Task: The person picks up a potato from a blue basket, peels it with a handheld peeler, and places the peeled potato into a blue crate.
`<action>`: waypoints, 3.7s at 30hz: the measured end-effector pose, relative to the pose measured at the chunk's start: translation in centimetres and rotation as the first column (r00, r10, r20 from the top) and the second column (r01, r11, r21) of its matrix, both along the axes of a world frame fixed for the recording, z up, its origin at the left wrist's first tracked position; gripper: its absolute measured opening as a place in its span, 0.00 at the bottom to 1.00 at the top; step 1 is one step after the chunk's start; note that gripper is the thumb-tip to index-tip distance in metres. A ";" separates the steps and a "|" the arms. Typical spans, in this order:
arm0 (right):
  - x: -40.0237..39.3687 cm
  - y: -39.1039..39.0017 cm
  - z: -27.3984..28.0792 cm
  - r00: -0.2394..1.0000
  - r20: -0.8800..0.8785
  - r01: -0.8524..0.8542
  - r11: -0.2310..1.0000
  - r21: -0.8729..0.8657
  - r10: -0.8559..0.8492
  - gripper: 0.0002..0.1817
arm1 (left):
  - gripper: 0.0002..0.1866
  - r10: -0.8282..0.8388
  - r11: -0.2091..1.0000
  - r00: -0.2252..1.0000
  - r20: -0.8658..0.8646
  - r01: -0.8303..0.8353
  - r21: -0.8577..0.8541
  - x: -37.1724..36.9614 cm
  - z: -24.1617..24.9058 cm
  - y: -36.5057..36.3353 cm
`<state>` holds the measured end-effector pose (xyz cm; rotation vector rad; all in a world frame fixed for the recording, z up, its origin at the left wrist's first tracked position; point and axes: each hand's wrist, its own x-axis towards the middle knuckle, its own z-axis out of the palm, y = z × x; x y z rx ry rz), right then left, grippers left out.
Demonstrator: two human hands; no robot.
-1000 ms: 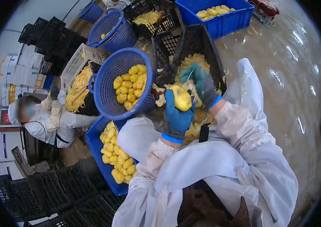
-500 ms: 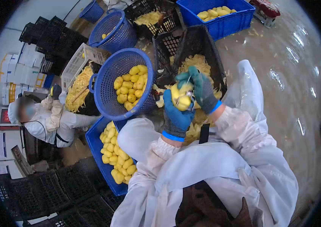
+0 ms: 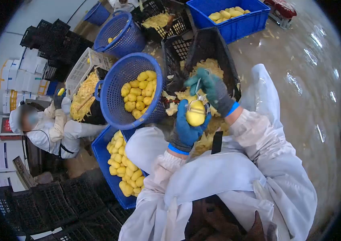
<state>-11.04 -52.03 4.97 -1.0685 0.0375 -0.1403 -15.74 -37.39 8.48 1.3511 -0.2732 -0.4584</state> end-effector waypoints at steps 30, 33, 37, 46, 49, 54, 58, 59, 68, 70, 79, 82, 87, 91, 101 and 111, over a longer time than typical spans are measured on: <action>1.1 -3.8 -1.9 0.985 -0.040 0.173 0.971 0.167 -0.169 0.21 | 0.28 0.138 0.987 0.989 0.052 -0.133 -0.092 -0.6 -1.6 0.9; -1.2 0.6 -0.5 0.996 0.076 0.060 0.982 -0.176 -0.047 0.23 | 0.27 -0.028 0.910 0.844 0.535 -0.200 0.364 -0.4 -2.2 0.9; 1.9 -3.8 -3.7 0.927 -0.056 0.373 0.926 0.061 -0.370 0.25 | 0.27 0.046 0.970 0.972 -0.231 -0.099 -0.224 -0.7 -1.2 0.7; 2.5 -3.2 -2.0 0.959 -0.061 0.284 0.920 0.270 -0.278 0.21 | 0.24 0.067 0.966 0.995 -0.075 -0.083 -0.244 -0.9 -0.4 1.1; 0.0 -0.1 -0.2 0.994 -0.102 0.057 0.949 0.309 -0.026 0.20 | 0.21 0.066 0.967 0.905 0.421 -0.162 0.196 -0.9 -0.1 0.5; 2.6 -3.3 -3.5 0.956 -0.064 0.292 0.913 0.287 -0.286 0.23 | 0.21 0.033 0.978 0.978 0.208 -0.074 0.196 -0.6 0.2 1.2; 0.7 -0.3 -1.4 0.986 -0.147 0.111 0.972 0.206 -0.082 0.20 | 0.21 -0.101 0.850 0.366 0.925 -0.451 0.271 0.6 -3.4 1.7; 2.2 -1.1 -4.0 0.986 -0.152 0.120 0.921 0.371 -0.068 0.21 | 0.21 -0.106 0.849 0.270 0.957 -0.476 0.228 1.0 -4.1 1.9; 0.6 -1.2 -1.1 0.995 -0.090 0.086 0.904 0.419 -0.053 0.22 | 0.24 -0.182 0.906 0.869 -0.460 -0.034 -0.423 -0.1 -2.1 2.2; 0.3 -2.0 -0.5 0.994 -0.076 0.106 0.854 0.509 -0.077 0.20 | 0.25 0.126 0.978 0.991 0.034 -0.118 -0.173 -0.9 -0.8 0.6; 1.5 -2.8 -1.8 0.994 -0.033 0.108 0.926 0.361 -0.103 0.17 | 0.27 0.141 0.979 0.959 0.247 -0.172 0.107 -0.9 -0.1 0.6; -0.4 1.1 -0.7 0.999 -0.003 0.044 0.916 0.399 -0.047 0.21 | 0.30 0.030 0.947 0.845 0.534 -0.194 0.255 -0.1 -2.7 1.5; 1.1 -2.3 -0.5 0.989 -0.088 0.134 0.962 0.238 -0.116 0.25 | 0.30 0.136 0.963 0.908 0.397 -0.216 0.164 -0.8 -0.4 0.9; -0.5 1.3 -0.9 0.992 0.088 0.092 0.994 -0.065 -0.086 0.23 | 0.28 0.073 0.937 0.820 0.568 -0.251 0.243 0.4 -4.3 1.1; 1.4 1.2 -2.4 0.995 0.030 0.095 0.995 -0.043 -0.094 0.21 | 0.32 0.085 0.930 0.850 0.520 -0.255 0.264 0.3 -4.1 1.9; -0.6 1.8 -0.3 0.998 -0.039 0.040 0.999 0.015 -0.039 0.24 | 0.32 -0.004 0.955 0.999 -0.033 -0.006 -0.297 -0.1 -3.0 2.4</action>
